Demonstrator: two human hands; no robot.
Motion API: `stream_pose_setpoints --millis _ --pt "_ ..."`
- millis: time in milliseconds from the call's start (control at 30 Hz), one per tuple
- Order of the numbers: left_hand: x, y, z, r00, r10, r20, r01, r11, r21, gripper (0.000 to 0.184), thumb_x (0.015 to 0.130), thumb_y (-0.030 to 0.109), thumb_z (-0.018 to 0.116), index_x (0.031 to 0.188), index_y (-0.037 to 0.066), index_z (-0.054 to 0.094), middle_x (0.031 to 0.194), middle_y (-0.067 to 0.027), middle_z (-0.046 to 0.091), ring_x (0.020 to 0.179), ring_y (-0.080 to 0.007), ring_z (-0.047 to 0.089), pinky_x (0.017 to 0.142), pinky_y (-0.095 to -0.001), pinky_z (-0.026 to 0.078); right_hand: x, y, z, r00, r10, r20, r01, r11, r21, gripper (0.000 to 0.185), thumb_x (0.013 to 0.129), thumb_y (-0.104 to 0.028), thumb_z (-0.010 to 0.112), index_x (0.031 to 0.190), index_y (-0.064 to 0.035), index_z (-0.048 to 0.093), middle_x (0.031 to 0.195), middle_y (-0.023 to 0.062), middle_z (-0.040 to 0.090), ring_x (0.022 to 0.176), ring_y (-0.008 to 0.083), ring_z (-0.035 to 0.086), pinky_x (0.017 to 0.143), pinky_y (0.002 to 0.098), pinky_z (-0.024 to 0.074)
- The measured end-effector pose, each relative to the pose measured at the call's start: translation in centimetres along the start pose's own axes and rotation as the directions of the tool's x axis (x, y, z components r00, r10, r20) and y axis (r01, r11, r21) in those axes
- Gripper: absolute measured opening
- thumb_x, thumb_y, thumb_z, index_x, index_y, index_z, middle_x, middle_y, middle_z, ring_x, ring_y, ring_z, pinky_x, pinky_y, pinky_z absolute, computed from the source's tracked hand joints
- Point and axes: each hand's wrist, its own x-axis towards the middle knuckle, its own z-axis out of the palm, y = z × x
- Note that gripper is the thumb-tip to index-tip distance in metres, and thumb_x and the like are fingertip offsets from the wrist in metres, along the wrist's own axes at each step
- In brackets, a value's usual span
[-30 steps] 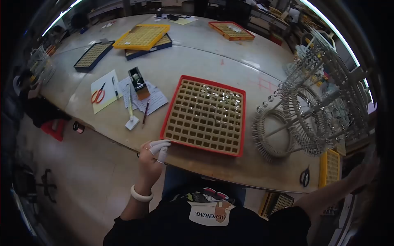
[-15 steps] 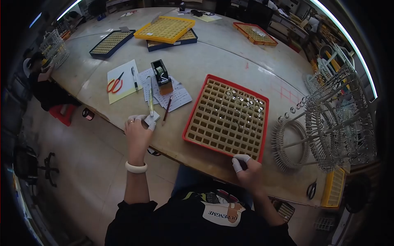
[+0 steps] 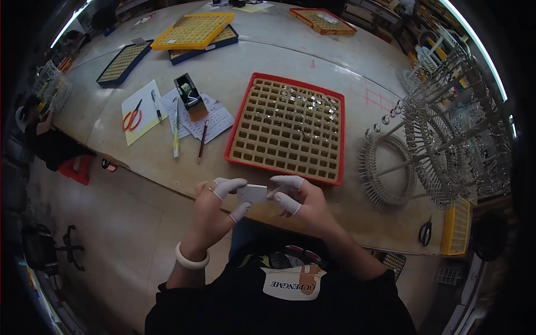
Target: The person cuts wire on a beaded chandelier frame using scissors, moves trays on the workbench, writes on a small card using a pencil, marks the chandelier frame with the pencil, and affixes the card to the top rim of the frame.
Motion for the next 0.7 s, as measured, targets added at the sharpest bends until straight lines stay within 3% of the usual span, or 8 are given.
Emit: stream_pose_setpoints --millis 100,200,267,300,367,467,633,700 --pt "0.6 1.0 0.8 0.997 0.064 0.043 -0.058 0.990 -0.131 0.044 0.071 0.010 0.077 0.112 0.009 0.062 0.093 -0.0062 0.063 0.088 -0.0221 0.059 0.087 -0.0336 0.037 0.3 0.5 0.4 1.000 0.001 -0.031 -0.001 1.000 0.018 0.033 0.093 -0.013 0.060 0.123 -0.0004 0.053 0.097 0.0073 0.065 0.078 0.0115 0.063 0.067 0.0240 0.0520" --pt "0.7 0.6 1.9 0.994 0.010 0.112 0.021 0.963 -0.270 0.028 0.079 0.015 0.072 0.105 0.008 0.065 0.087 -0.0070 0.063 0.087 -0.0229 0.058 0.085 -0.0340 0.038 -0.6 1.1 -0.5 0.998 -0.045 -0.049 0.048 0.998 0.052 0.030 0.095 -0.016 0.058 0.120 -0.0003 0.055 0.094 0.0058 0.064 0.075 0.0102 0.061 0.064 0.0234 0.0511" --pt "0.3 -0.6 2.9 0.938 -0.144 0.315 0.287 0.832 -0.474 0.016 0.088 0.022 0.065 0.092 0.007 0.066 0.078 -0.0073 0.060 0.082 -0.0231 0.054 0.083 -0.0341 0.038 -1.4 0.8 -0.9 0.998 -0.059 -0.031 0.058 0.997 -0.048 0.029 0.095 -0.017 0.058 0.118 -0.0001 0.056 0.095 0.0061 0.064 0.078 0.0104 0.061 0.067 0.0245 0.0509" --pt "0.2 -0.8 3.2 0.936 -0.137 0.324 0.287 0.830 -0.479 0.016 0.088 0.022 0.065 0.092 0.007 0.066 0.078 -0.0073 0.060 0.082 -0.0231 0.054 0.083 -0.0341 0.038 -1.9 0.9 -1.1 0.997 -0.079 -0.007 0.077 0.986 -0.148 0.028 0.095 -0.019 0.058 0.117 0.0002 0.058 0.097 0.0063 0.064 0.081 0.0105 0.060 0.069 0.0255 0.0507" --pt "0.4 -1.0 3.6 0.925 -0.125 0.360 0.278 0.866 -0.415 0.034 0.097 0.032 0.054 0.081 0.002 0.060 0.076 -0.0026 0.052 0.077 -0.0121 0.049 0.063 -0.0247 0.042 -2.0 1.1 -1.3 0.998 -0.051 -0.027 0.047 0.990 -0.133 0.027 0.096 -0.020 0.057 0.114 0.0004 0.059 0.096 0.0059 0.064 0.081 0.0099 0.060 0.069 0.0255 0.0505" --pt "1.1 -0.4 3.8 0.948 -0.107 0.300 0.245 0.845 -0.475 0.030 0.094 0.028 0.057 0.075 0.005 0.058 0.069 -0.0069 0.053 0.071 -0.0238 0.046 0.080 -0.0337 0.037 -1.9 0.9 -1.6 0.999 0.020 -0.040 -0.022 0.998 -0.053 0.025 0.095 -0.020 0.058 0.109 0.0006 0.061 0.094 0.0052 0.064 0.081 0.0090 0.059 0.069 0.0251 0.0502" --pt "1.3 -0.8 4.0 0.955 -0.023 0.295 0.139 0.915 -0.378 0.022 0.092 0.022 0.058 0.078 0.004 0.061 0.072 -0.0087 0.056 0.074 -0.0255 0.050 0.080 -0.0345 0.037 -1.8 1.5 -1.3 1.000 0.023 0.014 -0.023 1.000 0.012 0.020 0.090 -0.017 0.065 0.100 0.0004 0.063 0.090 0.0037 0.065 0.078 0.0087 0.060 0.067 0.0247 0.0494" --pt "1.7 -1.7 3.6 0.956 -0.048 0.290 0.157 0.917 -0.366 0.018 0.090 0.020 0.060 0.082 0.004 0.063 0.074 -0.0096 0.058 0.076 -0.0264 0.053 0.080 -0.0356 0.038 -1.7 2.6 -1.7 0.995 0.034 -0.096 -0.050 0.984 -0.172 0.019 0.084 -0.014 0.070 0.095 0.0002 0.064 0.084 0.0040 0.066 0.075 0.0083 0.061 0.065 0.0249 0.0493"
